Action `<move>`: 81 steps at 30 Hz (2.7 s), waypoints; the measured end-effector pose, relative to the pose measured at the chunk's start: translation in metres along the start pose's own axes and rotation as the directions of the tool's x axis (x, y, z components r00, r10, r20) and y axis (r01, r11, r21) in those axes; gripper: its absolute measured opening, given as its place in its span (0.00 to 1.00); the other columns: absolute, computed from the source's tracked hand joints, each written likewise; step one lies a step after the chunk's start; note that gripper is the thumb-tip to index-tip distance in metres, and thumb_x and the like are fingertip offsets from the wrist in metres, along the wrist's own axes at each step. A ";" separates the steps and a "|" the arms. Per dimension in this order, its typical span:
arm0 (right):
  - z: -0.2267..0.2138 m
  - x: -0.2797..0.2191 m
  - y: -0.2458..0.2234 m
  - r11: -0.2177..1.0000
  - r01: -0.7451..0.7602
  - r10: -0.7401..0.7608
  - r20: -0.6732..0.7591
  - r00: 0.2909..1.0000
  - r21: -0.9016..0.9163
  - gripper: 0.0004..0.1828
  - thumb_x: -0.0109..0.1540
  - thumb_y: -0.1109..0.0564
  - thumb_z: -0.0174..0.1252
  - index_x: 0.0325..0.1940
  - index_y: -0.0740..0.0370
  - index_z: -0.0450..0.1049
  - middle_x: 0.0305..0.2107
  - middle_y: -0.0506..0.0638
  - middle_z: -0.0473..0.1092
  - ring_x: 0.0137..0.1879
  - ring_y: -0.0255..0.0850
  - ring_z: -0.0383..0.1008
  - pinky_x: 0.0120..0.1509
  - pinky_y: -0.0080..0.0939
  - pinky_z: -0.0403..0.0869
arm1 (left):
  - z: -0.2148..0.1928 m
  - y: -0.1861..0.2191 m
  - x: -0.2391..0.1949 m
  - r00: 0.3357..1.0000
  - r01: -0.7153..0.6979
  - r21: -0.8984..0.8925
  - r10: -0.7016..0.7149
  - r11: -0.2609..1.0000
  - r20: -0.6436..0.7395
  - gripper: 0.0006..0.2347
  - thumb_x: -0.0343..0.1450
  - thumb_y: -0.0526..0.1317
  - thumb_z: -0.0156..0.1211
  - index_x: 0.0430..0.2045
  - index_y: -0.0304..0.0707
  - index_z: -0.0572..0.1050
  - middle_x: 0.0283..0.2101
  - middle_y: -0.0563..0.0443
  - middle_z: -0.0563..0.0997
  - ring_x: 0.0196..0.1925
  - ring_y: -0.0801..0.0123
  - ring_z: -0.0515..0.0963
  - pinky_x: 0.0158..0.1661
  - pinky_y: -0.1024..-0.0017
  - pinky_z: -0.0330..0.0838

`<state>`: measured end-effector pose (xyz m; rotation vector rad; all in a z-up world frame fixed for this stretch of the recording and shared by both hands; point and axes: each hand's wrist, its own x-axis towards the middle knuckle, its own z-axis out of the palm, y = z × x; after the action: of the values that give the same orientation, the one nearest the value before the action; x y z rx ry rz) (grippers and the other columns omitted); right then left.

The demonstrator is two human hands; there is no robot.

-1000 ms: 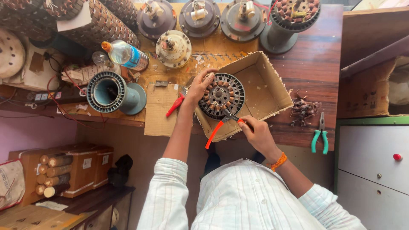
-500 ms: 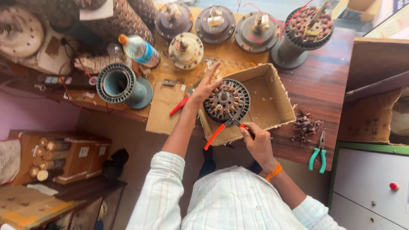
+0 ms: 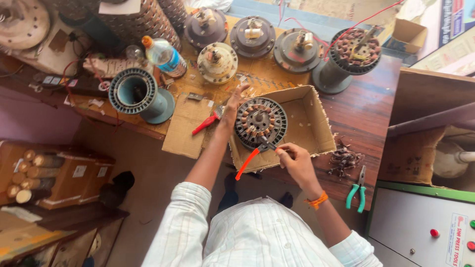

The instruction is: The person uses pliers to pull and remove copper wire from the slots of a motor stator placed in a cardboard box. The person repeatedly rotates the stator to access different sections while extracting wire.

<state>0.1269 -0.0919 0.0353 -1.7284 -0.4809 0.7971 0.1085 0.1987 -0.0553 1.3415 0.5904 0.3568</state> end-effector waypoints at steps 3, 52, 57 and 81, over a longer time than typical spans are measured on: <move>-0.011 0.007 0.013 0.940 -0.246 0.215 0.148 0.965 0.236 0.14 0.67 0.54 0.57 0.50 0.67 0.76 0.22 0.45 0.68 0.23 0.30 0.60 0.26 0.32 0.58 | 0.003 -0.006 -0.017 0.962 0.106 -0.054 -0.117 0.993 -0.248 0.28 0.78 0.62 0.38 0.55 0.39 0.76 0.58 0.48 0.80 0.58 0.61 0.79 0.59 0.63 0.73; 0.061 -0.029 0.041 0.306 -0.673 0.259 0.621 0.740 0.674 0.12 0.69 0.47 0.53 0.37 0.55 0.67 0.22 0.39 0.60 0.26 0.30 0.57 0.29 0.32 0.57 | 0.020 0.145 -0.238 0.953 -0.304 0.691 0.198 0.655 0.231 0.13 0.74 0.43 0.54 0.51 0.47 0.77 0.33 0.43 0.84 0.35 0.50 0.83 0.33 0.56 0.76; 0.046 -0.022 0.027 0.472 -0.685 0.348 0.596 0.724 0.556 0.08 0.68 0.50 0.53 0.40 0.54 0.68 0.21 0.37 0.54 0.24 0.28 0.53 0.25 0.29 0.53 | 0.007 0.146 -0.227 0.986 -0.110 0.703 0.168 0.702 -0.015 0.12 0.73 0.44 0.56 0.48 0.49 0.79 0.30 0.44 0.84 0.34 0.55 0.85 0.36 0.60 0.77; 0.026 0.001 0.036 0.909 0.165 -0.133 0.109 0.985 -0.384 0.07 0.66 0.60 0.52 0.46 0.64 0.72 0.28 0.58 0.74 0.34 0.52 0.74 0.38 0.48 0.72 | -0.001 0.032 0.000 0.959 -0.284 0.540 0.249 0.792 0.138 0.21 0.78 0.55 0.42 0.51 0.42 0.79 0.52 0.43 0.83 0.56 0.54 0.82 0.56 0.61 0.73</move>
<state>0.1058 -0.0844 -0.0031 -2.0018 -0.8655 0.6933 0.1111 0.2064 -0.0243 2.0089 0.4673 0.3869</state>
